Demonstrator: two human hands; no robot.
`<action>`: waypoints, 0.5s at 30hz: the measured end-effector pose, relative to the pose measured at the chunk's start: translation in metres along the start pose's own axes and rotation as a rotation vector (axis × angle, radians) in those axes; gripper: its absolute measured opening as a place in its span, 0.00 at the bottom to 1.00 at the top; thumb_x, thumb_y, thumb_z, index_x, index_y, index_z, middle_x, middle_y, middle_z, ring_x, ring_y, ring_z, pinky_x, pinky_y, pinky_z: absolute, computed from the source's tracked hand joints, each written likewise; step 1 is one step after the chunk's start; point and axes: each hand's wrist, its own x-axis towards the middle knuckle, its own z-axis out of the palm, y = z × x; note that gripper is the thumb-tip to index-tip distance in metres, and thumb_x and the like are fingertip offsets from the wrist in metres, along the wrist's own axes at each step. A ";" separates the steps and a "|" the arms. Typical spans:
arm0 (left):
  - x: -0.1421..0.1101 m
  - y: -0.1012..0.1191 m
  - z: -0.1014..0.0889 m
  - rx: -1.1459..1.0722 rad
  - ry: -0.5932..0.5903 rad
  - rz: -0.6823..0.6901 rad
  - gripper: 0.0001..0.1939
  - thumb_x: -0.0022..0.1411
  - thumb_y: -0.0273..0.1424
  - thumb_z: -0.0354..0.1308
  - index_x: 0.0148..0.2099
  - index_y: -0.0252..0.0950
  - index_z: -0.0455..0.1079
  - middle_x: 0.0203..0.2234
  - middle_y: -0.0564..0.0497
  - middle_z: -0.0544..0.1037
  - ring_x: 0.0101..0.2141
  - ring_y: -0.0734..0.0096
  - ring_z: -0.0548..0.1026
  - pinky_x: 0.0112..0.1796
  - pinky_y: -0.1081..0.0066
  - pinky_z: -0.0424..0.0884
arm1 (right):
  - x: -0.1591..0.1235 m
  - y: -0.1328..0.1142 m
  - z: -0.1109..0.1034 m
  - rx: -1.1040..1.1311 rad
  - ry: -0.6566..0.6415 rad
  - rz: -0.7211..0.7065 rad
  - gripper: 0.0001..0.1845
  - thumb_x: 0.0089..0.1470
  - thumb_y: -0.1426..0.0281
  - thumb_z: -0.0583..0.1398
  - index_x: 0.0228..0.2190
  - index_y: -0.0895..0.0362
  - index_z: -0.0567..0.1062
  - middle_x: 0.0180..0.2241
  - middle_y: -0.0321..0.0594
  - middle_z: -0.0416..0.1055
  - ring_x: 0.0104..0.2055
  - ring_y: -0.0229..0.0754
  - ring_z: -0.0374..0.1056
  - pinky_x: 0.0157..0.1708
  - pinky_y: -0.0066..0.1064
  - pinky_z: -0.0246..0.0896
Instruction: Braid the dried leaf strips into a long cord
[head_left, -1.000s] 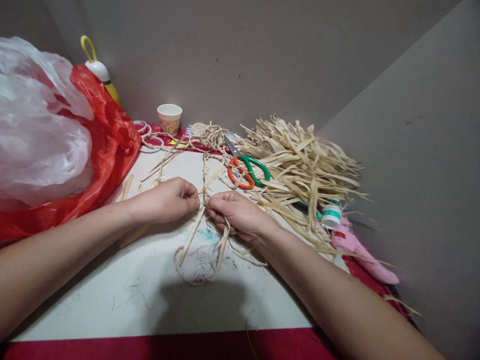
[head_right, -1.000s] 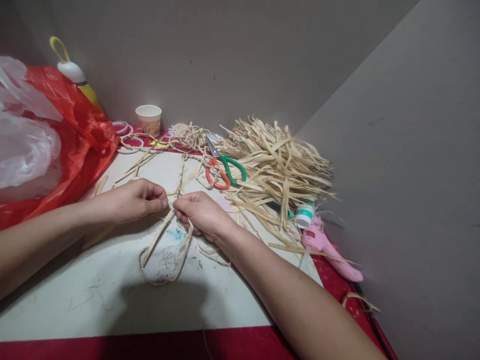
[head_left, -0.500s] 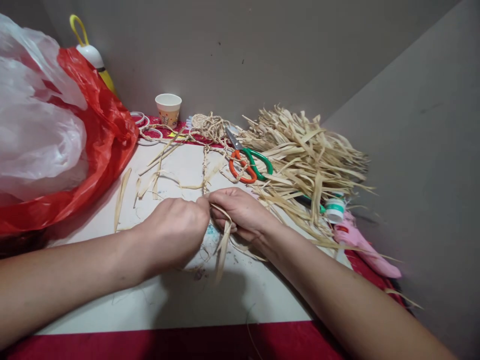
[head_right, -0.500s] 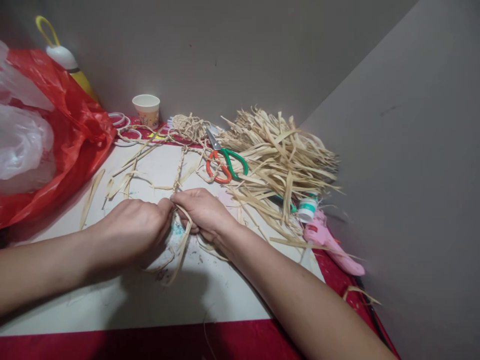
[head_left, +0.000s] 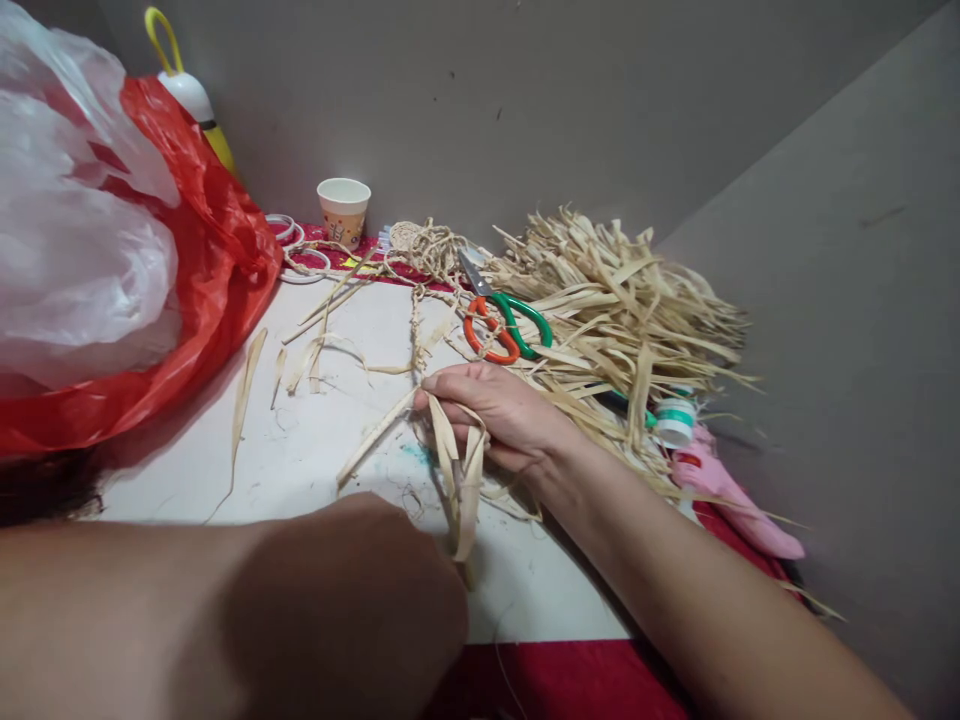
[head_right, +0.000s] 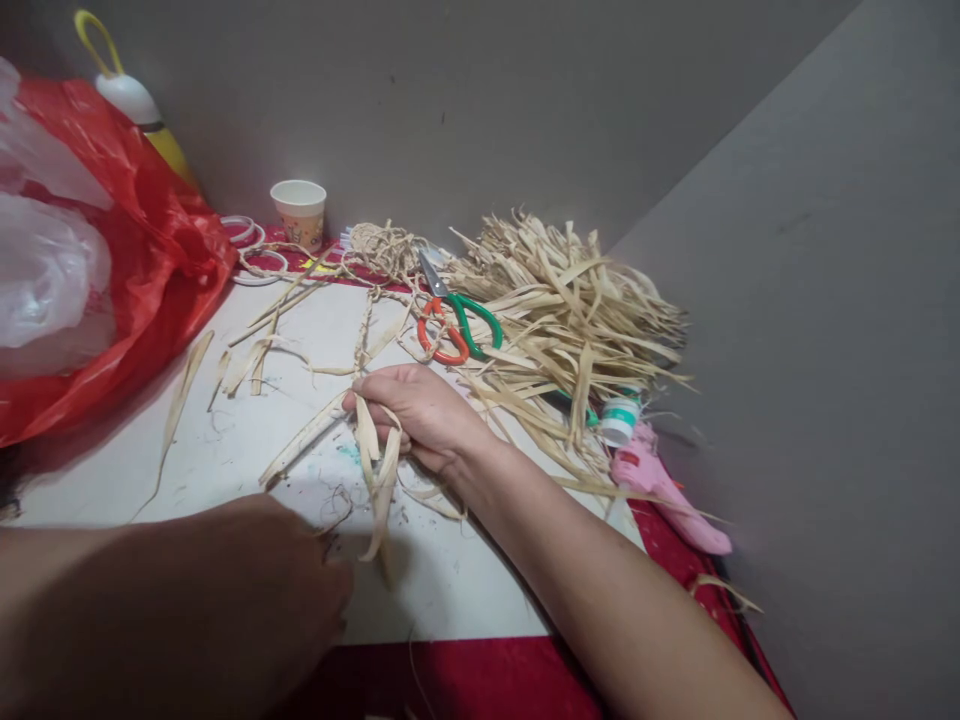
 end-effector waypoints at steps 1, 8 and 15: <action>0.002 -0.004 -0.008 -0.089 0.010 -0.008 0.19 0.59 0.28 0.46 0.19 0.39 0.71 0.09 0.54 0.66 0.13 0.72 0.64 0.13 0.76 0.59 | 0.000 -0.001 -0.002 0.005 -0.006 -0.004 0.10 0.48 0.70 0.60 0.21 0.64 0.74 0.08 0.25 0.48 0.10 0.26 0.42 0.10 0.20 0.37; 0.056 -0.068 -0.011 -1.029 -0.019 -0.406 0.05 0.55 0.27 0.54 0.33 0.34 0.71 0.21 0.53 0.74 0.21 0.78 0.72 0.24 0.79 0.67 | 0.004 -0.003 -0.009 0.019 -0.103 -0.041 0.10 0.48 0.70 0.60 0.21 0.64 0.73 0.09 0.24 0.48 0.11 0.25 0.40 0.11 0.19 0.38; 0.058 -0.068 0.022 -1.497 -0.388 -0.479 0.07 0.55 0.26 0.54 0.26 0.30 0.69 0.15 0.53 0.68 0.15 0.82 0.64 0.18 0.79 0.62 | 0.007 0.000 -0.016 -0.027 -0.191 -0.045 0.09 0.46 0.69 0.64 0.22 0.63 0.72 0.10 0.24 0.51 0.11 0.25 0.43 0.11 0.19 0.38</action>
